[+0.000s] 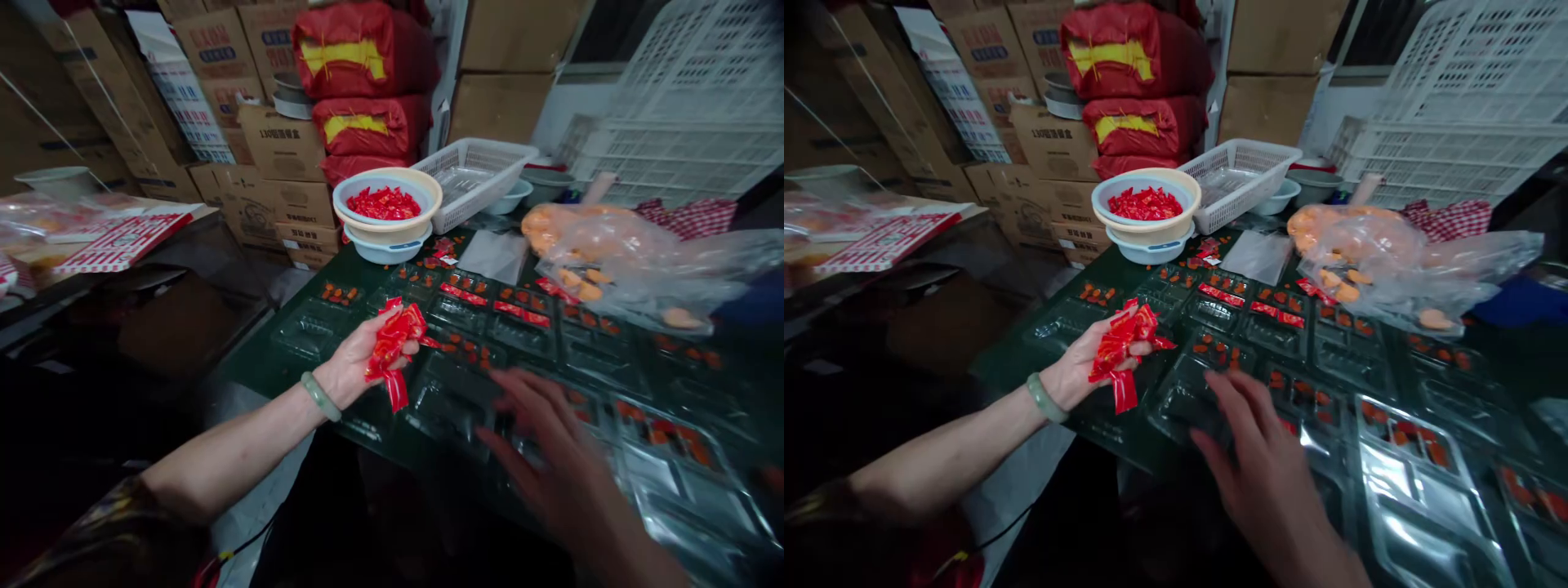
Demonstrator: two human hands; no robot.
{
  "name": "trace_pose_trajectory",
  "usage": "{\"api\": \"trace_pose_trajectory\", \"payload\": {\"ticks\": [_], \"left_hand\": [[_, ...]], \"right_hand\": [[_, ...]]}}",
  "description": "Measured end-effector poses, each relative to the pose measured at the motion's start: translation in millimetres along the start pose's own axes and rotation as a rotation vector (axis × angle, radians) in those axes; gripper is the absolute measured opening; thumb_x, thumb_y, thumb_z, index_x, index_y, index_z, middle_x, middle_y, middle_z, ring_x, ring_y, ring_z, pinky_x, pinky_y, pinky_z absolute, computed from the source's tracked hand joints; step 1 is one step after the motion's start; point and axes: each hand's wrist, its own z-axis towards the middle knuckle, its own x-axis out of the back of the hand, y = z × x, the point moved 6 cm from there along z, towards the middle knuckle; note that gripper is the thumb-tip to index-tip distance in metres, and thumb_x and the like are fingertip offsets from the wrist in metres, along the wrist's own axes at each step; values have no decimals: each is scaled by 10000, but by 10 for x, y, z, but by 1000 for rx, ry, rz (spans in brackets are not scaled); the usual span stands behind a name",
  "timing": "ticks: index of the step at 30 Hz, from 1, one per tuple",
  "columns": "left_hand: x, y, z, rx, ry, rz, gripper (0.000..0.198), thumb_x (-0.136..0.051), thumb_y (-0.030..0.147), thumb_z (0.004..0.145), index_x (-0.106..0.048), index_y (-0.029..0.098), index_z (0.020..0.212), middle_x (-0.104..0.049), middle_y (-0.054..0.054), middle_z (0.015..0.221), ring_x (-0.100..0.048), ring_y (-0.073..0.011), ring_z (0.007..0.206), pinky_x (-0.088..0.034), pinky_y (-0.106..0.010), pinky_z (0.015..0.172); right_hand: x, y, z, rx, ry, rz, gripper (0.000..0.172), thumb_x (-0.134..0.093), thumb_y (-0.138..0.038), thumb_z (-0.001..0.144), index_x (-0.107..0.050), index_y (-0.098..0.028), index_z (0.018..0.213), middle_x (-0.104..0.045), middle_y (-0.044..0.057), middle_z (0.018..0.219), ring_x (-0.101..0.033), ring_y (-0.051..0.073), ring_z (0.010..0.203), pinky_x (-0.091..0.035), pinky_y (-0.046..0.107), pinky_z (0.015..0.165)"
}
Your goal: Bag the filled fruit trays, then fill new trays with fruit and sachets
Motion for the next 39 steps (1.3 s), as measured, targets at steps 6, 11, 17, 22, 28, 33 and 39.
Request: {"api": "trace_pose_trajectory", "payload": {"ticks": [6, 11, 17, 22, 28, 33, 39], "left_hand": [[-39, -310, -334, 0, -138, -60, 415, -300, 324, 927, -581, 87, 737, -549, -63, 538, -484, -91, 374, -294, -143, 286], [90, -220, -385, -54, -138, -151, 447, -246, 335, 934, -569, 118, 715, -501, -40, 516, -427, -76, 356, -290, -134, 283], [474, 170, -238, -176, -26, -182, 416, -265, 326, 928, -550, 139, 690, -495, -36, 527, -421, -79, 346, -328, -147, 278], [794, 442, -55, -182, 100, -206, 297, -325, 259, 907, -538, 143, 736, -523, -31, 563, -484, -90, 377, -376, -151, 290], [1016, 678, 175, -175, 171, -228, 223, -420, 278, 887, -558, 118, 817, -605, -54, 596, -580, -124, 425, -471, -187, 354], [1044, 723, 348, -178, 175, -264, 208, -469, 264, 880, -574, 84, 877, -654, -85, 648, -608, -138, 436, -483, -195, 360], [1028, 731, 382, -376, 247, -230, 117, -507, 142, 851, -590, 79, 798, -645, -59, 617, -603, -120, 452, -529, -218, 473]], "right_hand": [[-437, -177, 453, 97, -65, 207, 145, -534, -224, 835, -618, -197, 951, -653, 53, 885, -623, 156, 800, -506, 272, 714], [-648, 140, 431, -438, -199, 680, 217, -603, -388, 762, -620, -173, 736, -574, -17, 536, -527, 103, 454, -427, 220, 452], [-863, 686, 658, -739, -223, 847, 310, -706, -418, 625, -640, -130, 718, -555, -13, 551, -478, 75, 486, -348, 175, 412], [-1241, 1178, 1247, -738, -237, 619, 258, -611, -341, 681, -590, -131, 829, -588, -3, 598, -520, 86, 500, -391, 188, 447], [-1965, 1425, 2054, -594, -308, 161, 85, -519, -219, 754, -574, -159, 780, -642, 48, 707, -614, 151, 672, -458, 253, 612], [-2200, 1328, 2325, -521, -370, -77, 96, -608, -177, 689, -570, -156, 603, -654, 146, 829, -589, 295, 965, -425, 373, 780], [-1950, 549, 2125, -347, -498, 203, 329, -412, -474, 845, -588, -197, 828, -638, 30, 703, -600, 148, 629, -439, 236, 546]]}}
